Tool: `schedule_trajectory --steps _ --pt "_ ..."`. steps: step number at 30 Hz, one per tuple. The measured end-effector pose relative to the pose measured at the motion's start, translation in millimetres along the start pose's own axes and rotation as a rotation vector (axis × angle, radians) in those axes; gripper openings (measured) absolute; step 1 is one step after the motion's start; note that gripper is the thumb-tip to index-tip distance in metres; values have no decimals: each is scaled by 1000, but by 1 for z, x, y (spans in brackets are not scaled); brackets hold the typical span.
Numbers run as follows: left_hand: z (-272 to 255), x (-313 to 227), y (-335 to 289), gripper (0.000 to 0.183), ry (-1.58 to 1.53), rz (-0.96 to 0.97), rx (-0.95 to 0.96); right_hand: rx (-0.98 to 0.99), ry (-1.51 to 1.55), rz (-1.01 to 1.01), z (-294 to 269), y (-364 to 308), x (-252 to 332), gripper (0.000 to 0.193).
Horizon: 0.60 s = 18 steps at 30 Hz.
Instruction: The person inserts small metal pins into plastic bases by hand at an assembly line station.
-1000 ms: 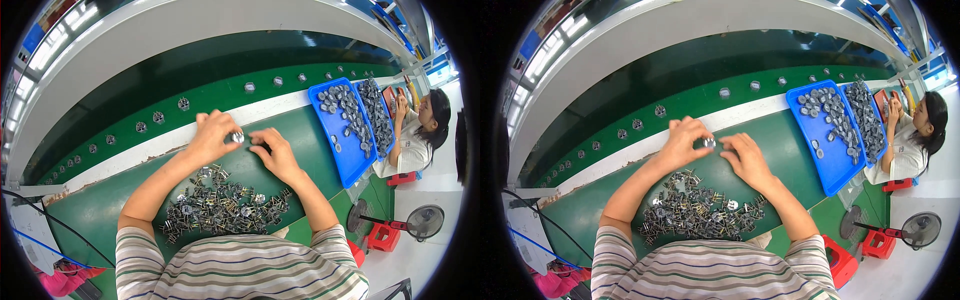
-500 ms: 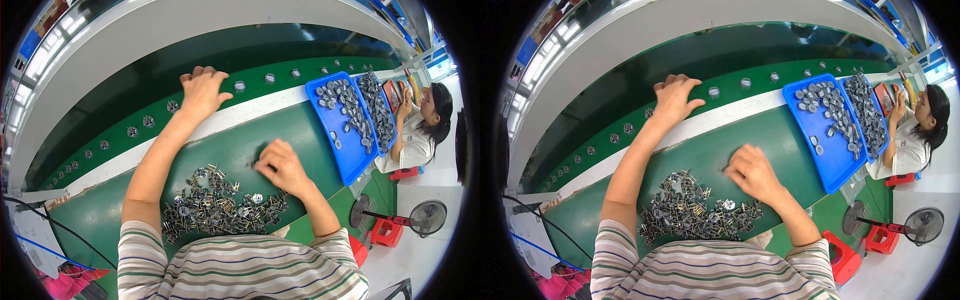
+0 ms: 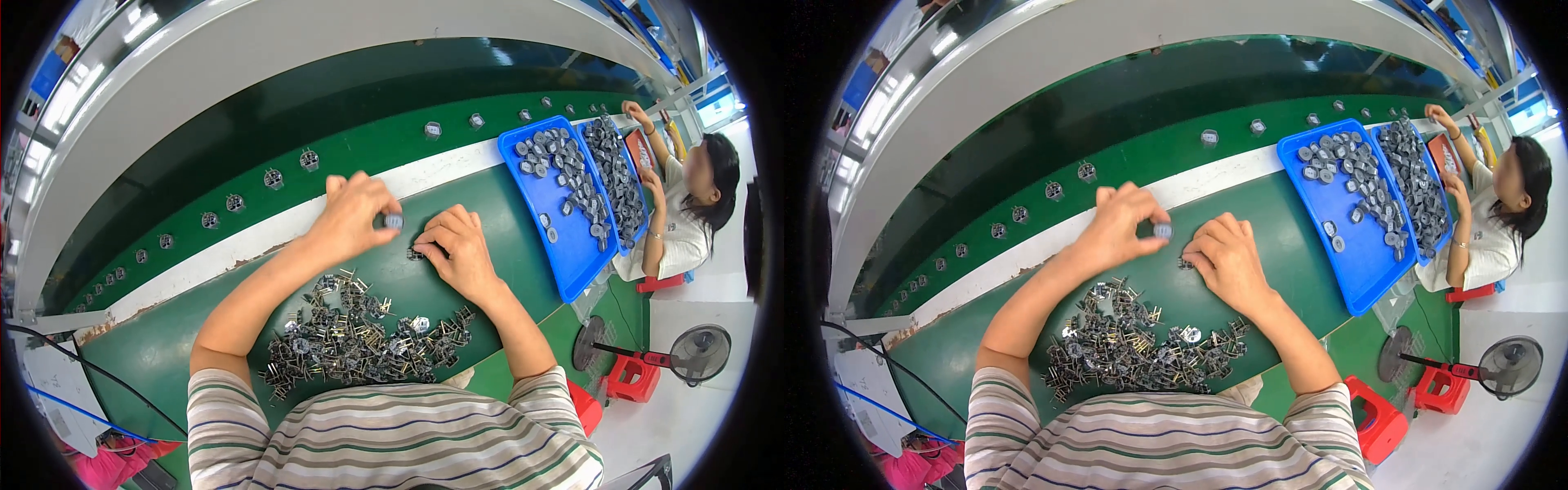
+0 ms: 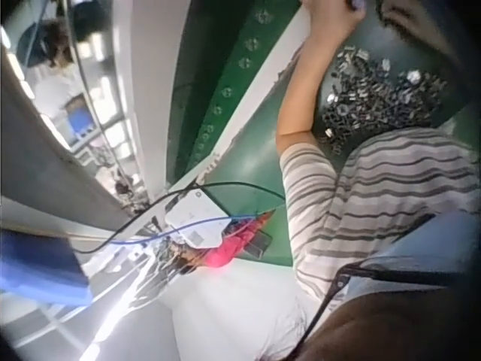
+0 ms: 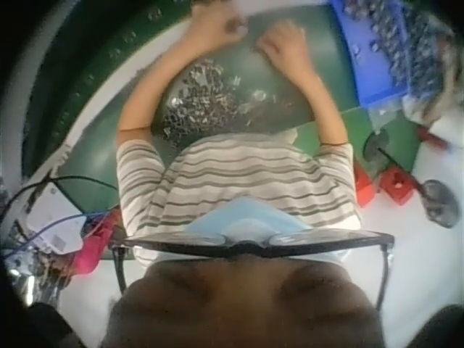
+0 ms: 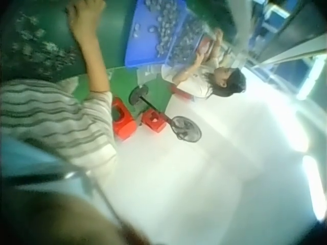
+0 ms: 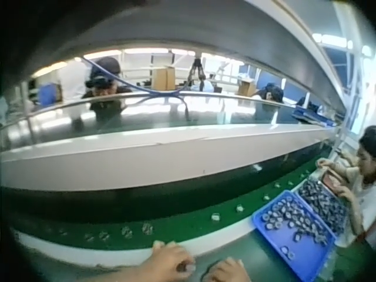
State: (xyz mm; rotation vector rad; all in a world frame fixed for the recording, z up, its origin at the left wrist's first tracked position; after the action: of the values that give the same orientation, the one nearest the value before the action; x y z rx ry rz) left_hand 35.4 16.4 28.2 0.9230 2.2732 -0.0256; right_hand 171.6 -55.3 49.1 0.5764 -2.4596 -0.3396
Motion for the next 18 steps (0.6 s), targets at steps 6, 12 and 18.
schedule_trajectory --steps 6,12,18 --pt "21 3 -20 31 -105 -29 79 -24 236 80 20 17 -16 12" --pt "20 4 -21 34 -89 -55 90 -78 19 -105 19 22 11 20" --pt "22 4 -19 34 -77 -68 113 -100 -68 -229 20 22 22 24"
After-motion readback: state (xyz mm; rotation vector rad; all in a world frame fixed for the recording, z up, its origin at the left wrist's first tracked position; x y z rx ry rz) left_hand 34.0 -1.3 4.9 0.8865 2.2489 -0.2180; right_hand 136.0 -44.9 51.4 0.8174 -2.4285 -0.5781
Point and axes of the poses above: each hand's wrist, its own y-axis towards the middle knuckle, its own z-axis out of the palm, x = y × z, the point moved 10 cm from there along y, towards the middle knuckle
